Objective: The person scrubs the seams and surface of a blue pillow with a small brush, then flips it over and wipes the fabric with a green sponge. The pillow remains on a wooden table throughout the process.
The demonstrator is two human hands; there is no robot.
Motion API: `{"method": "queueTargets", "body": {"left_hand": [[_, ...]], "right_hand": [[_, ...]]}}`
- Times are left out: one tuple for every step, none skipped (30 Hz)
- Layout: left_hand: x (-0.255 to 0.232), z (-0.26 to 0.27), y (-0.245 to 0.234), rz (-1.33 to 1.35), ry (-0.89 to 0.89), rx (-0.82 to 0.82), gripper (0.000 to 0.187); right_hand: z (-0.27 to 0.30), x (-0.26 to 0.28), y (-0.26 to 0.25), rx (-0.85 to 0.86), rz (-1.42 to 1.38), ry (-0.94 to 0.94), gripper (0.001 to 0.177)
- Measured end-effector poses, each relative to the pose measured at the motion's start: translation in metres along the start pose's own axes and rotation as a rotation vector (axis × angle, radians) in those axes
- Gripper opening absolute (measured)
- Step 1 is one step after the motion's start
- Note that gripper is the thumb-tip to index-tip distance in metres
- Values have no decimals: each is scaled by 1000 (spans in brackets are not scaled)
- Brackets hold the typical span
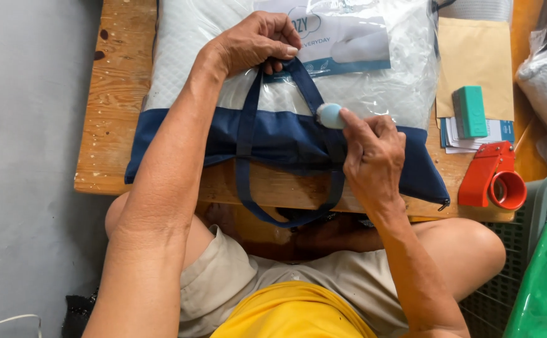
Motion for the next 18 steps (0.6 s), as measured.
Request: {"method": "queueTargets", "body": {"left_hand": [[2, 0, -1, -2, 5, -4, 5], [4, -1, 0, 26, 3, 6, 6], [6, -1, -1, 52, 0, 15, 8], [5, -3, -2, 46, 5, 9, 8], [7, -3, -2, 71, -5, 21, 11], [8, -3, -1, 97, -16, 33, 14], [6, -2, 0, 87, -12, 29, 14], [5, 0, -1, 115, -21, 10, 11], [7, 1, -2, 150, -31, -9, 9], [5, 1, -5, 148, -29, -12, 9], [5, 2, -3, 183, -27, -6, 7], [5, 2, -1, 218, -26, 0, 6], [-1, 5, 0, 222, -22, -4, 6], [-7, 8, 3, 192, -41, -8, 8], [-15, 11, 4, 157, -59, -12, 10], [-20, 14, 5, 155, -54, -16, 10], [-27, 16, 9, 185, -34, 10, 10], [-35, 18, 12, 216, -14, 36, 10]], "right_hand": [[-14, 4, 6, -3, 3, -6, 34], [-27, 8, 12, -14, 38, -8, 34], [-43, 12, 17, -29, 70, -11, 34], [-60, 14, 25, -35, 71, -18, 34], [-77, 19, 34, -50, 112, -30, 35], [-93, 23, 42, -66, 153, -43, 36], [-98, 23, 43, -76, 153, -47, 36], [-103, 22, 45, -77, 106, -43, 32], [-109, 21, 49, -71, 61, -38, 29], [-101, 22, 42, -74, 61, -42, 29], [-91, 26, 39, -25, 118, -78, 28], [-80, 30, 36, 24, 175, -113, 27], [-66, 33, 26, 27, 177, -118, 27], [-54, 29, 18, 77, 191, -49, 28], [-42, 26, 10, 121, 204, 19, 28], [-39, 32, -2, 118, 206, 13, 28], [-34, 35, -17, 70, 36, 40, 30], [-30, 38, -33, 22, -134, 65, 33]]}}
Point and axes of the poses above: each hand's wrist, its own z-axis away from the middle knuckle, its own y-axis out of the palm, x = y × z, the point moved 8 cm from there along -z, towards the middle knuckle, and after that the axes turned 10 degrees about x, right-handed, at the moved point
